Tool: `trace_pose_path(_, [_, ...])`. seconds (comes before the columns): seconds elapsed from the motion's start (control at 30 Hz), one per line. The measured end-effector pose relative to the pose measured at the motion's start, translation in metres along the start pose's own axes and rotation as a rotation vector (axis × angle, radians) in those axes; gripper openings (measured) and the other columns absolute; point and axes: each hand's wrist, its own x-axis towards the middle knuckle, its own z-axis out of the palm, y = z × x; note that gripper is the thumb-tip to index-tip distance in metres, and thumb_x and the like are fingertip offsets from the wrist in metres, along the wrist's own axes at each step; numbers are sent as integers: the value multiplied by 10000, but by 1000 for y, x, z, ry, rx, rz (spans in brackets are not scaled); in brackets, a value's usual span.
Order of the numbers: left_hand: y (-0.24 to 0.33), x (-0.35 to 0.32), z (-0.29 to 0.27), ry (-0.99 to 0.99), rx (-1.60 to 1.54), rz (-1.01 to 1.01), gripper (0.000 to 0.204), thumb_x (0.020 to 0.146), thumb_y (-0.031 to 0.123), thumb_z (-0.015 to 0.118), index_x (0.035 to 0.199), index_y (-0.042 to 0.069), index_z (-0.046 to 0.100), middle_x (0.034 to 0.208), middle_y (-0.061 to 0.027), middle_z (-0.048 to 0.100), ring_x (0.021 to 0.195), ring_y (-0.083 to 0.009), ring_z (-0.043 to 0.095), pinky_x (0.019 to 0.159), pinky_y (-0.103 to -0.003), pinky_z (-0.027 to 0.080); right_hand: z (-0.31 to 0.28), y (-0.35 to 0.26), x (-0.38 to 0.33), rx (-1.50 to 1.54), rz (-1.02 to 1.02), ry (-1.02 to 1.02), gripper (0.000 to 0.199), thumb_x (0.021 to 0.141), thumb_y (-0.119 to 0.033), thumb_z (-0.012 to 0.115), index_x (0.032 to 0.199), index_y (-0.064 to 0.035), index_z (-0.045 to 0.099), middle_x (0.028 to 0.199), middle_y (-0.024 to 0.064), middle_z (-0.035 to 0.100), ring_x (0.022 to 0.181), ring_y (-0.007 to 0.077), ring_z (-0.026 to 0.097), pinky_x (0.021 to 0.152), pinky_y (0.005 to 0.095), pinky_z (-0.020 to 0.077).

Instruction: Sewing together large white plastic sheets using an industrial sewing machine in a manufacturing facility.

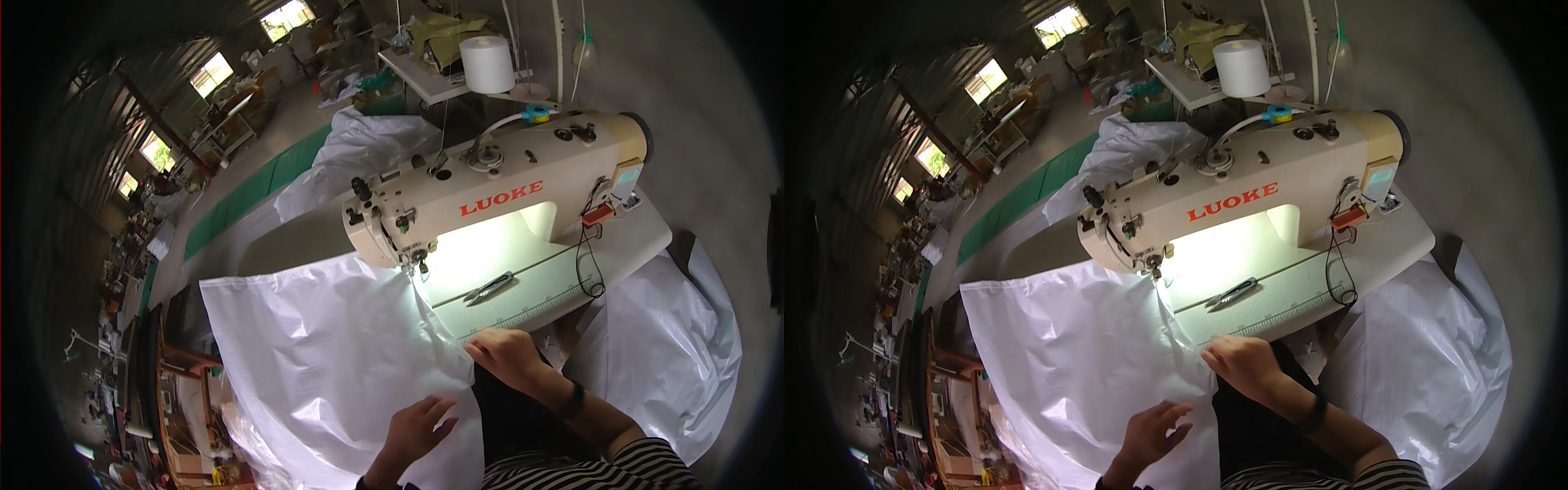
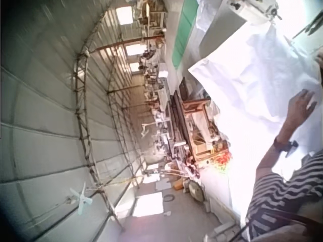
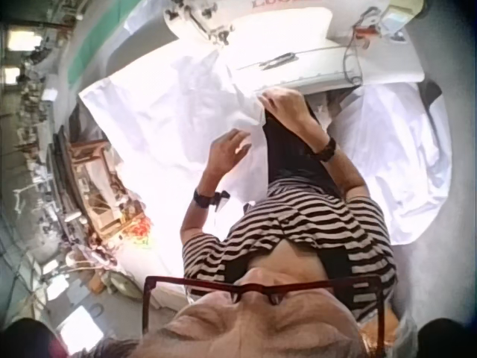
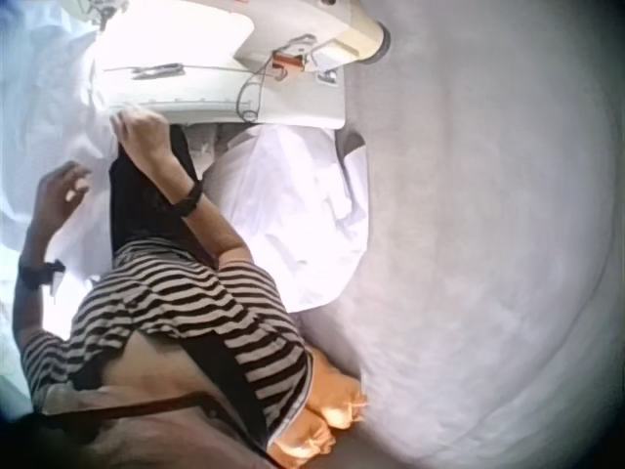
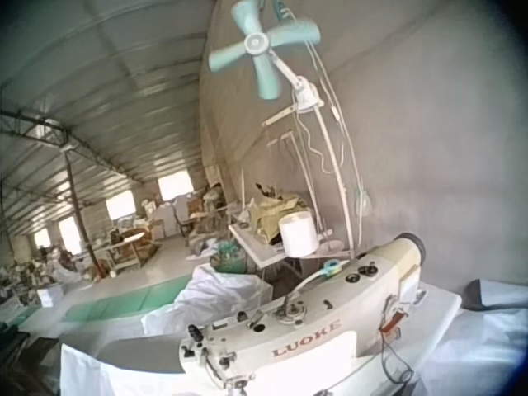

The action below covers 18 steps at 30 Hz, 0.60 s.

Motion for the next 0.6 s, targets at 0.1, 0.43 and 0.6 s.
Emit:
trace_pose_path(0.1, [-25,-56,13,74,371,-360,363,834,227,719,1171,116,641,1159,-71,663,1131,-272,588,928,-457,484,-6,4,-55,293,86,-364,304,934,-378,627,970,-84,695,838,109,685,792,283,675,687,375,533])
trace_pose_path(0.43, [26,-68,43,187,-156,-394,581,812,188,740,1335,98,504,1337,-166,537,1184,-363,573,930,-411,504,68,-59,-109,474,-253,-1089,345,929,-353,617,1100,-58,671,819,141,680,788,333,675,726,420,525])
trace_pose_path(0.6, [20,-100,22,228,169,-553,594,685,1,663,1257,126,567,1225,-112,548,1062,-330,611,861,-439,529,38,-28,-121,429,-59,-678,251,899,-368,662,937,-125,708,809,118,692,761,300,687,692,389,543])
